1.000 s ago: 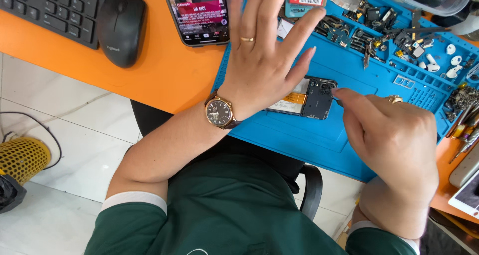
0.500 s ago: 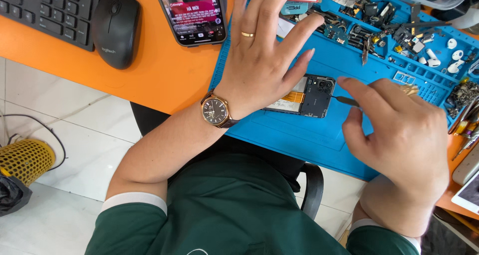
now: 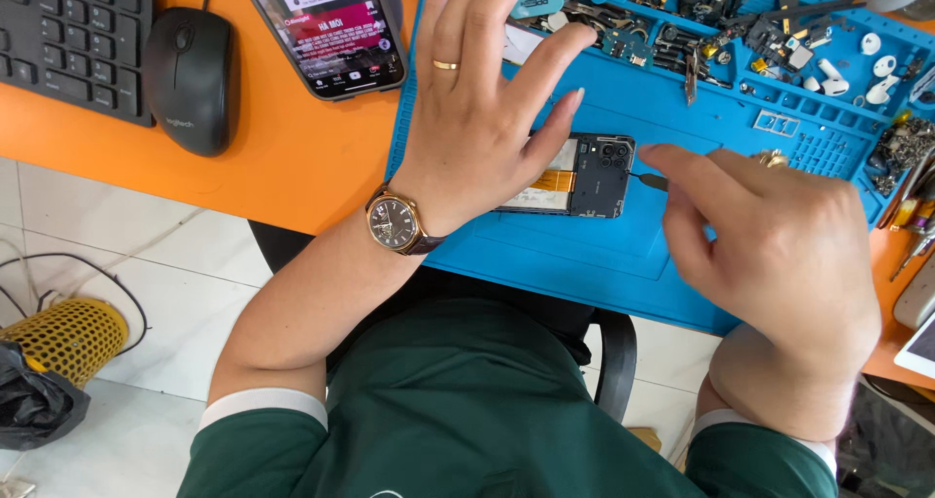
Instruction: The person uses a screwdriver to remove screws from the back of a disassembled smartphone placed on a blue work mat. They carefully unscrew fasteners from the device's frame and place them on the mat, occasionally adjusting the phone's position.
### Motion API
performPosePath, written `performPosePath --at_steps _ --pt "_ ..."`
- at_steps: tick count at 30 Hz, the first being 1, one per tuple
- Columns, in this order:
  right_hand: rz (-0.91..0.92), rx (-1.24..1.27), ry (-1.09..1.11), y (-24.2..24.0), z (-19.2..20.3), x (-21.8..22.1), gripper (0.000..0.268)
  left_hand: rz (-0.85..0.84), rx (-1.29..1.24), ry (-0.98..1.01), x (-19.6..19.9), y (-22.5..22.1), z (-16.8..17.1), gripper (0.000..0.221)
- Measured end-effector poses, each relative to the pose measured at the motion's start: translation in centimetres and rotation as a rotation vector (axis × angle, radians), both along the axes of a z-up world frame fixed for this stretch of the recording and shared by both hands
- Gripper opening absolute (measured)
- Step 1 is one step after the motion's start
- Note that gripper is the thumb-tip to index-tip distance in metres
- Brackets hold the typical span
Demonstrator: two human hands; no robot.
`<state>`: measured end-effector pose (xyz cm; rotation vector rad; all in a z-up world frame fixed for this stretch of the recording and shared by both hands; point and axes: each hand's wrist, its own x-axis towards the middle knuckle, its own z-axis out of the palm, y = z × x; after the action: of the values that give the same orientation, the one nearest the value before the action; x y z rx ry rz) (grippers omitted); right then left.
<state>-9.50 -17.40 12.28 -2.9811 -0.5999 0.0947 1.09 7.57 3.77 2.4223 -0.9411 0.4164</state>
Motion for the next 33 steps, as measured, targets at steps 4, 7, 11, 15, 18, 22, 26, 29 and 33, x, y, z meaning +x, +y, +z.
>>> performPosePath --at_steps 4,7,11,15,18,22,26,29,33 --pt "0.009 -0.098 -0.101 0.0 -0.2 0.1 0.037 -0.024 0.004 0.015 0.1 0.1 0.0 0.026" --pt "-0.035 -0.092 -0.068 -0.4 -0.3 -0.1 0.032 -0.068 -0.035 -0.039 0.4 -0.1 0.3 0.020" --pt "-0.027 -0.090 -0.061 -0.1 0.0 0.2 0.034 -0.323 -0.123 -0.114 0.6 -0.5 1.0 0.006" --pt "-0.129 -0.089 -0.018 -0.7 -0.4 -0.5 0.019 -0.421 -0.048 -0.108 0.2 -0.7 0.0 0.007" --pt "-0.040 0.000 0.031 -0.3 0.6 0.5 0.030 -0.425 -0.044 -0.106 0.2 -0.7 -0.2 0.009" --pt "-0.066 -0.051 0.000 -0.5 0.0 0.1 0.029 -0.416 -0.046 -0.116 0.3 -0.6 0.0 0.009" --pt "-0.086 0.038 0.006 0.1 0.6 0.4 0.017 -0.415 -0.043 -0.117 0.3 -0.6 -0.2 0.011" --pt "-0.097 0.026 0.005 -0.3 0.1 0.1 0.016 -0.414 -0.032 -0.118 0.3 -0.6 -0.3 0.012" --pt "-0.087 0.004 0.044 -0.6 0.4 0.1 0.014 -0.418 -0.035 -0.111 0.3 -0.7 -0.5 0.008"
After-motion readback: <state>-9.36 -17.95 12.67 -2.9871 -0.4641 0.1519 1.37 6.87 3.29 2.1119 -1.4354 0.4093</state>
